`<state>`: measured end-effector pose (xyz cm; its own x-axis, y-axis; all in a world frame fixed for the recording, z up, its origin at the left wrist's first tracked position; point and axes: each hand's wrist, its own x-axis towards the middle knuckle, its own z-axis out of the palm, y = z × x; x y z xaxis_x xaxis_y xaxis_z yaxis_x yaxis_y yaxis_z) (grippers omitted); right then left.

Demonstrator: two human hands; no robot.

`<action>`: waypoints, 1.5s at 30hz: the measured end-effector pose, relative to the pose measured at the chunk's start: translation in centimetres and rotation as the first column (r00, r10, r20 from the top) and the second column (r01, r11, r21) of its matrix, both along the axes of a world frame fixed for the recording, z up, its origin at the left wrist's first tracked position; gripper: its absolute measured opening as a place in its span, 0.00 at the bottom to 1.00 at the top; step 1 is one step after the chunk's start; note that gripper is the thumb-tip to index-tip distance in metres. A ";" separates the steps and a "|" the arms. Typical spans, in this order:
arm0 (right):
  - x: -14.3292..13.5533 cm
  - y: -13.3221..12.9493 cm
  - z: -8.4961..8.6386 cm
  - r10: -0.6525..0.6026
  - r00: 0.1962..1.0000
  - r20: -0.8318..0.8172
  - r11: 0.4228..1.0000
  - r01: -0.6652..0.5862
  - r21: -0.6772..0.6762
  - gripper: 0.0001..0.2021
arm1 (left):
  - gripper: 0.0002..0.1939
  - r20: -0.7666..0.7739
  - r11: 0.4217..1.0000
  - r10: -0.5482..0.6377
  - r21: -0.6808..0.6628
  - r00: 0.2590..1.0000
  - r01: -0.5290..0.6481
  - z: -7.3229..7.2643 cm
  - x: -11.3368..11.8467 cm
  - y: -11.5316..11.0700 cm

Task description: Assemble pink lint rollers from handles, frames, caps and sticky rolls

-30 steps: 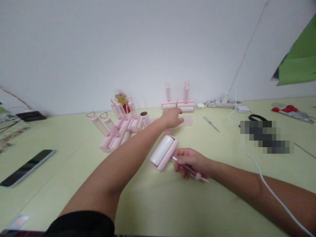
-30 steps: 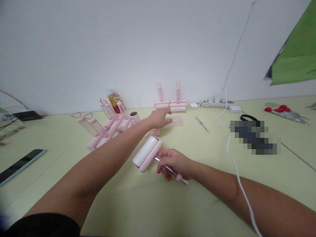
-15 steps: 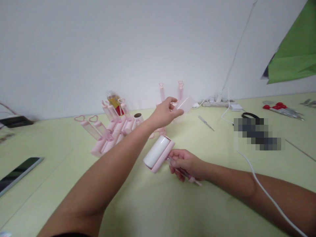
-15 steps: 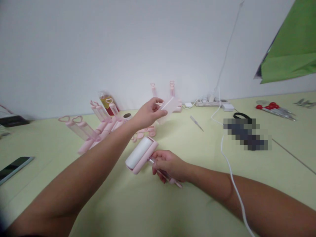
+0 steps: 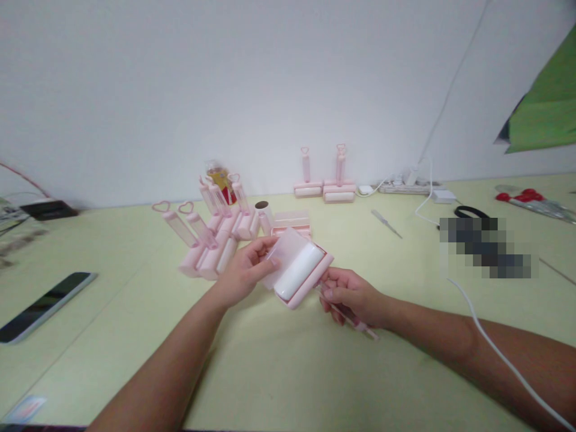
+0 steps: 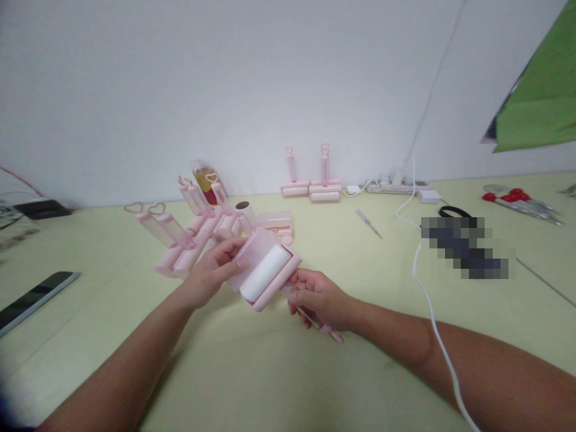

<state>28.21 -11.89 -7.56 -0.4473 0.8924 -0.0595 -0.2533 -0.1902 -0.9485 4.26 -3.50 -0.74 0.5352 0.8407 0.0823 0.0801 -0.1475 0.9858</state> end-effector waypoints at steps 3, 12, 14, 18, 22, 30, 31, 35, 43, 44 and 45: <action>0.0 -0.1 0.0 0.002 1.000 0.008 1.000 -0.002 0.013 0.15 | 0.27 0.003 0.999 -0.038 0.009 0.999 0.038 -0.1 0.3 -0.3; 0.0 -0.1 0.1 0.023 0.999 0.043 1.000 -0.024 0.016 0.15 | 0.25 -0.018 0.992 -0.125 0.031 0.992 0.125 -0.5 -0.2 0.0; 0.0 -0.1 0.0 0.027 0.999 0.041 0.999 -0.028 0.018 0.15 | 0.26 -0.031 0.990 -0.136 0.026 0.990 0.137 -0.6 -0.2 -0.1; 0.0 -0.1 0.0 0.023 0.999 0.030 1.000 -0.024 0.015 0.14 | 0.25 -0.025 0.990 -0.141 0.012 0.990 0.142 -0.6 -0.1 -0.3; 0.1 -0.1 0.0 0.018 1.000 0.014 1.000 -0.018 -0.010 0.14 | 0.26 -0.022 0.991 -0.131 0.003 0.991 0.131 -0.5 0.2 -0.4; 0.2 0.1 -0.1 0.002 1.000 -0.008 0.999 -0.002 -0.038 0.15 | 0.26 -0.143 0.982 -0.168 0.057 0.975 0.178 -0.6 1.0 -1.2; 0.2 0.1 -0.1 -0.001 1.000 -0.009 0.999 0.000 -0.039 0.15 | 0.26 -0.184 0.977 -0.181 0.080 0.966 0.198 -0.6 1.2 -1.5; 0.2 0.1 0.0 0.001 1.000 -0.008 0.999 -0.001 -0.049 0.15 | 0.26 -0.309 0.950 -0.171 0.199 0.936 0.239 -0.5 1.5 -2.0; 0.1 0.4 0.3 -0.007 0.999 -0.051 0.996 0.002 -0.094 0.14 | 0.24 -0.428 0.736 0.178 0.655 0.886 0.168 0.8 1.5 -2.8; 0.1 0.5 0.3 -0.010 0.999 -0.052 0.995 0.005 -0.100 0.14 | 0.24 -0.431 0.656 0.228 0.730 0.873 0.189 1.2 1.7 -3.3; 0.1 0.6 0.3 -0.012 0.998 -0.057 0.994 0.006 -0.106 0.14 | 0.24 -0.452 0.588 0.236 0.772 0.860 0.244 1.5 2.0 -4.0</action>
